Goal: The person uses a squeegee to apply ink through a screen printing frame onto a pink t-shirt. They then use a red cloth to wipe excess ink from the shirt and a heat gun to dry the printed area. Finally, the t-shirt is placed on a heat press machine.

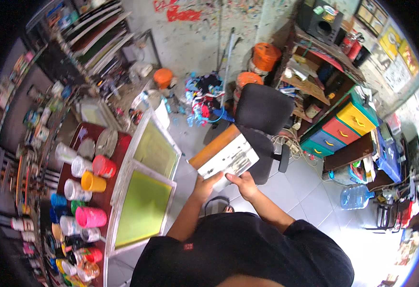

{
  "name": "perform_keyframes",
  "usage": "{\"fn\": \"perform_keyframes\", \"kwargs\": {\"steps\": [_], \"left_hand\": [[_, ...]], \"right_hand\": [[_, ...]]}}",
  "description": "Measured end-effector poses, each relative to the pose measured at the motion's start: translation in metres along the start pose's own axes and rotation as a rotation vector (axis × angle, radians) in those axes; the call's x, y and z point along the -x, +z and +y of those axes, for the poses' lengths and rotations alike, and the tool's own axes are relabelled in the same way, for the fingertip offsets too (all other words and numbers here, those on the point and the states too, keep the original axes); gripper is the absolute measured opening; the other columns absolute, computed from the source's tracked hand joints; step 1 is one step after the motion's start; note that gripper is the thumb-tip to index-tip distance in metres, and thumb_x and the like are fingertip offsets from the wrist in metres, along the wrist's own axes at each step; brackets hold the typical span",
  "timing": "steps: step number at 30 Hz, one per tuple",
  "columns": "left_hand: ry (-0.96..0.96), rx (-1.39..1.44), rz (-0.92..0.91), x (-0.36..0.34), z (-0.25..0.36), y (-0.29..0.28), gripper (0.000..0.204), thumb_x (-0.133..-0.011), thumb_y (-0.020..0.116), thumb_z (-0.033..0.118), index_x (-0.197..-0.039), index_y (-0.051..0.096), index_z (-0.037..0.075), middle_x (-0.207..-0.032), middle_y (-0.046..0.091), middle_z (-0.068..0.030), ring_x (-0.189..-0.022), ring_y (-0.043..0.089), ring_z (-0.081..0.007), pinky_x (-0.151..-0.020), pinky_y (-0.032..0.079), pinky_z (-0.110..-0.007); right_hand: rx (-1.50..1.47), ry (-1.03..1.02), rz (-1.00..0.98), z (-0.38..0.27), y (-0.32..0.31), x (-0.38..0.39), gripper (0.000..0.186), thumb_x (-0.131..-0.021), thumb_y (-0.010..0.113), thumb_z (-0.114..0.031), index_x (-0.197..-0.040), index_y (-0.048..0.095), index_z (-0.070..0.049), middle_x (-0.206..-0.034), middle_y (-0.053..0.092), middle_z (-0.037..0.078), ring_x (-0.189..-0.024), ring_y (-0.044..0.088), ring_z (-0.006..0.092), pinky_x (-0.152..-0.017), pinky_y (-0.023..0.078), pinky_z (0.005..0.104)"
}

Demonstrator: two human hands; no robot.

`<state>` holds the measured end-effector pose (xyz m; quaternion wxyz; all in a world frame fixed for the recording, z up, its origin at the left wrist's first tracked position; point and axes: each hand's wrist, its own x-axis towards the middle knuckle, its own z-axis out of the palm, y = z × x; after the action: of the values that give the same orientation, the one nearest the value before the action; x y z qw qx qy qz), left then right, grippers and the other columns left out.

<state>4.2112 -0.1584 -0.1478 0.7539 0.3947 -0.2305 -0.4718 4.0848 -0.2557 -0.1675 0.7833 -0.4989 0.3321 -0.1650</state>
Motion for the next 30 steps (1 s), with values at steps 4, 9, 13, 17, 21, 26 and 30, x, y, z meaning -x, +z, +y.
{"fn": "perform_keyframes", "kwargs": {"steps": [4,9,13,17,21,26,30], "left_hand": [[-0.108,-0.400,-0.064,-0.024,0.017,0.000,0.040,-0.072,0.067,0.001,-0.110,0.055,0.000,-0.102,0.062,-0.0079,-0.094,0.058,-0.0154,-0.083,0.046,-0.029],[-0.336,-0.706,-0.279,-0.078,0.015,-0.009,0.046,-0.068,0.075,0.012,-0.108,0.055,0.002,-0.099,0.062,-0.0081,-0.090,0.059,-0.0179,-0.080,0.047,-0.032],[-0.315,-0.762,-0.251,-0.145,0.041,0.022,0.054,-0.065,0.078,0.021,-0.110,0.055,0.001,-0.102,0.062,-0.0098,-0.092,0.058,-0.0188,-0.081,0.045,-0.033],[0.133,-0.722,-0.016,-0.238,0.030,-0.015,0.065,-0.064,0.078,0.024,-0.118,0.050,0.001,-0.117,0.055,-0.0131,-0.106,0.053,-0.0212,-0.088,0.039,-0.039],[-0.024,-0.482,0.062,-0.347,0.045,-0.081,0.063,-0.068,0.076,0.020,-0.120,0.046,0.001,-0.116,0.054,-0.0118,-0.104,0.053,-0.0227,-0.081,0.044,-0.038],[0.261,-0.705,-0.024,-0.473,0.075,-0.197,0.048,-0.072,0.072,0.019,-0.112,0.053,0.000,-0.104,0.060,-0.0111,-0.094,0.057,-0.0191,-0.078,0.046,-0.032],[-0.041,-0.650,0.168,-0.537,0.141,-0.209,0.043,-0.080,0.062,0.018,-0.114,0.049,-0.005,-0.105,0.057,-0.0178,-0.099,0.055,-0.0239,-0.086,0.043,-0.033]], "right_hand": [[-0.004,-0.307,0.093,-0.033,-0.047,0.002,0.042,-0.076,0.067,-0.009,-0.115,0.051,-0.005,-0.104,0.058,0.004,-0.095,0.052,0.0128,-0.082,0.043,0.0272],[0.713,-0.072,-0.005,-0.052,-0.108,-0.022,0.025,-0.076,0.068,-0.007,-0.100,0.061,-0.002,-0.083,0.062,0.003,-0.075,0.056,0.0110,-0.067,0.048,0.0246],[0.405,-0.245,0.057,-0.072,-0.122,-0.055,0.023,-0.076,0.069,-0.013,-0.097,0.064,-0.004,-0.077,0.064,0.005,-0.064,0.057,0.0090,-0.057,0.046,0.0241],[0.855,-0.548,0.373,-0.161,-0.112,-0.125,0.026,-0.072,0.071,-0.014,-0.094,0.063,-0.001,-0.067,0.058,0.006,-0.063,0.058,0.0140,-0.057,0.046,0.0270],[0.696,-0.758,0.692,-0.274,-0.129,-0.247,0.020,-0.077,0.066,-0.016,-0.090,0.064,0.000,-0.076,0.063,0.008,-0.067,0.055,0.0153,-0.064,0.045,0.0314],[0.839,-1.155,0.957,-0.498,-0.139,-0.396,0.024,-0.079,0.063,-0.023,-0.080,0.059,0.001,-0.070,0.057,0.014,-0.063,0.052,0.0222,-0.060,0.042,0.0323],[1.120,-1.405,1.178,-0.674,-0.121,-0.504,0.025,-0.075,0.064,-0.022,-0.091,0.060,-0.002,-0.073,0.056,0.018,-0.065,0.055,0.0308,-0.061,0.043,0.0361]]}}
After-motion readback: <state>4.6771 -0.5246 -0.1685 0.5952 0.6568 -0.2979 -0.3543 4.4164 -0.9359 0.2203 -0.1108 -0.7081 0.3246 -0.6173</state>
